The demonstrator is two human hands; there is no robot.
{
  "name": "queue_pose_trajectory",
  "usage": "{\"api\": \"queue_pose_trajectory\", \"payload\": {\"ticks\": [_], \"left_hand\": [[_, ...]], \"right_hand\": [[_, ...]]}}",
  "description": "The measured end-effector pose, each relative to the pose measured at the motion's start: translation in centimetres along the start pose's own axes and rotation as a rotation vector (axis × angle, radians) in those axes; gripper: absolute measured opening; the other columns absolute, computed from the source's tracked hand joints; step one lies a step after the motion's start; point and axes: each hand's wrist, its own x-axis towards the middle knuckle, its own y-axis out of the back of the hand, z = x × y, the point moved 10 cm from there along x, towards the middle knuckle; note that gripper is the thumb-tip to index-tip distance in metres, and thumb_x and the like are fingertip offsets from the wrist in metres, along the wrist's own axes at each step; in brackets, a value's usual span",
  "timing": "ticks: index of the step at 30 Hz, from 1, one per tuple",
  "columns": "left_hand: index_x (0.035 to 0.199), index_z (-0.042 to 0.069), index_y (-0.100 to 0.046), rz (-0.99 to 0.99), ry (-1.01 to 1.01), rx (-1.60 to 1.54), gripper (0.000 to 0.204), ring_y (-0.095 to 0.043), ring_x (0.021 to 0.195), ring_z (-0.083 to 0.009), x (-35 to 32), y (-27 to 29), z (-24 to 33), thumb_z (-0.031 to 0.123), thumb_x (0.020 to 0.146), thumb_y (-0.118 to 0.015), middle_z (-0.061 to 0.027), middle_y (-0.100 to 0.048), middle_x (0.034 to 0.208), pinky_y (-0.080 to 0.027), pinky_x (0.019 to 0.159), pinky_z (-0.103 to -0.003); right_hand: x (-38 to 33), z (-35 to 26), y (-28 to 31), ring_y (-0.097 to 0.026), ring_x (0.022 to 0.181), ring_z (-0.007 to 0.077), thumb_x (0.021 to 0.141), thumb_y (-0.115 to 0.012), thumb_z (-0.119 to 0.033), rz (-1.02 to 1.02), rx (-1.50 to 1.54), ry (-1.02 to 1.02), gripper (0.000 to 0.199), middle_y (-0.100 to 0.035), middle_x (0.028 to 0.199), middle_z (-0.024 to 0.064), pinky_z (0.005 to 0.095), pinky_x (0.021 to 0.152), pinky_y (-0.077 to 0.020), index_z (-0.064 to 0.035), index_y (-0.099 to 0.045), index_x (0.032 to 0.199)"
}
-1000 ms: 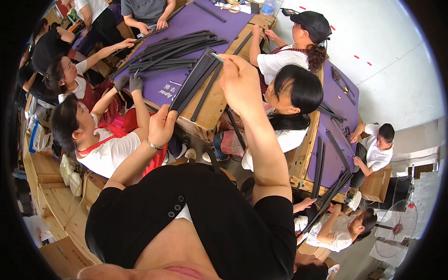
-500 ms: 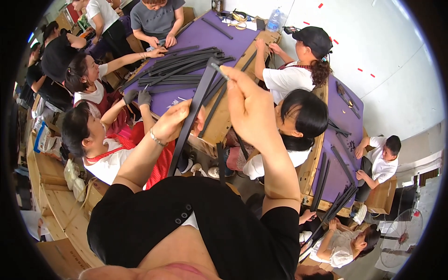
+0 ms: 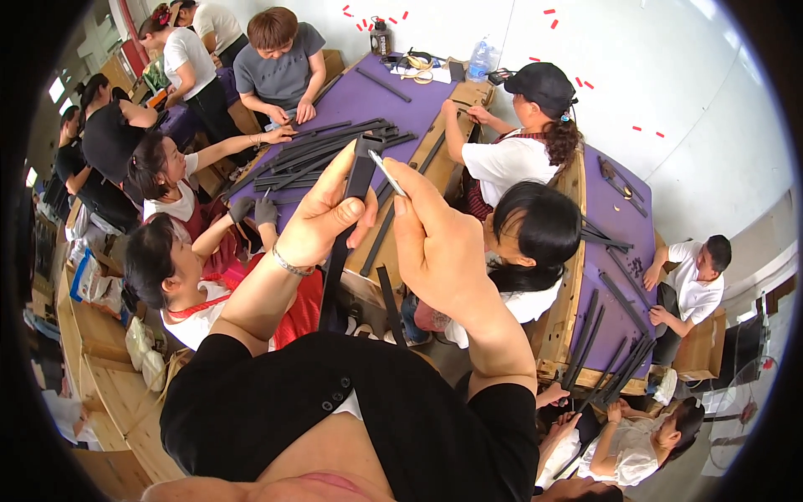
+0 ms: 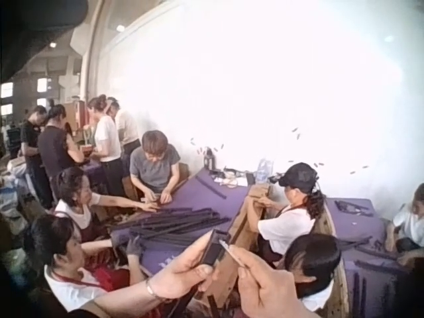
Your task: Using a hook tool to pull components through rubber strips during an assembly process.
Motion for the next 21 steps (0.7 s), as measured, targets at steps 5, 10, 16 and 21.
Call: {"api": "queue_pose_trajectory", "payload": {"ticks": [5, 10, 16, 21], "left_hand": [[0.137, 0.008, -0.023, 0.118, -0.084, 0.092, 0.056, -0.048, 0.076, -0.0072, -1.0, 0.2, -0.1, 0.001, 0.086, -0.047, -0.0057, -0.052, 0.097, -0.039, 0.066, -0.018], [0.129, 0.002, -0.035, 0.317, -0.264, 0.546, 0.048, -0.048, 0.101, -0.0140, -2.3, 1.3, 1.1, -0.007, 0.082, -0.043, -0.0109, -0.047, 0.121, -0.037, 0.085, -0.023], [0.128, -0.001, -0.036, 0.367, -0.317, 0.643, 0.047, -0.049, 0.100, -0.0151, -3.5, 0.9, 1.4, -0.006, 0.082, -0.043, -0.0136, -0.045, 0.123, -0.039, 0.085, -0.025], [0.130, 0.002, -0.033, 0.364, -0.498, 0.580, 0.046, -0.050, 0.079, -0.0096, -4.4, 1.1, 2.3, 0.000, 0.086, -0.046, -0.0102, -0.052, 0.106, -0.043, 0.070, -0.022]], "right_hand": [[-0.8, -0.7, 0.2, -0.061, 0.056, 0.0227, 0.085, -0.048, -0.004, 0.051, -0.080, 0.036, 0.028, -0.059, 0.073, 0.0158, 0.0274, 0.052, -0.0456, -0.0024, -0.050, 0.113], [-1.3, -0.3, -0.7, -0.062, 0.060, 0.0263, 0.085, -0.048, -0.005, 0.017, -0.032, -0.040, 0.026, -0.060, 0.076, 0.0166, 0.0296, 0.051, -0.0464, -0.0025, -0.050, 0.111], [-2.5, 1.6, -1.7, -0.052, 0.048, 0.0105, 0.087, -0.044, -0.004, 0.044, 0.223, -0.163, 0.026, -0.053, 0.060, 0.0087, 0.0233, 0.046, -0.0401, -0.0023, -0.050, 0.112], [-3.8, -0.1, -1.7, -0.045, 0.048, 0.0039, 0.087, -0.041, -0.003, -0.054, 0.400, -0.122, 0.030, -0.049, 0.059, 0.0020, 0.0192, 0.045, -0.0354, 0.0008, -0.048, 0.116]]}}
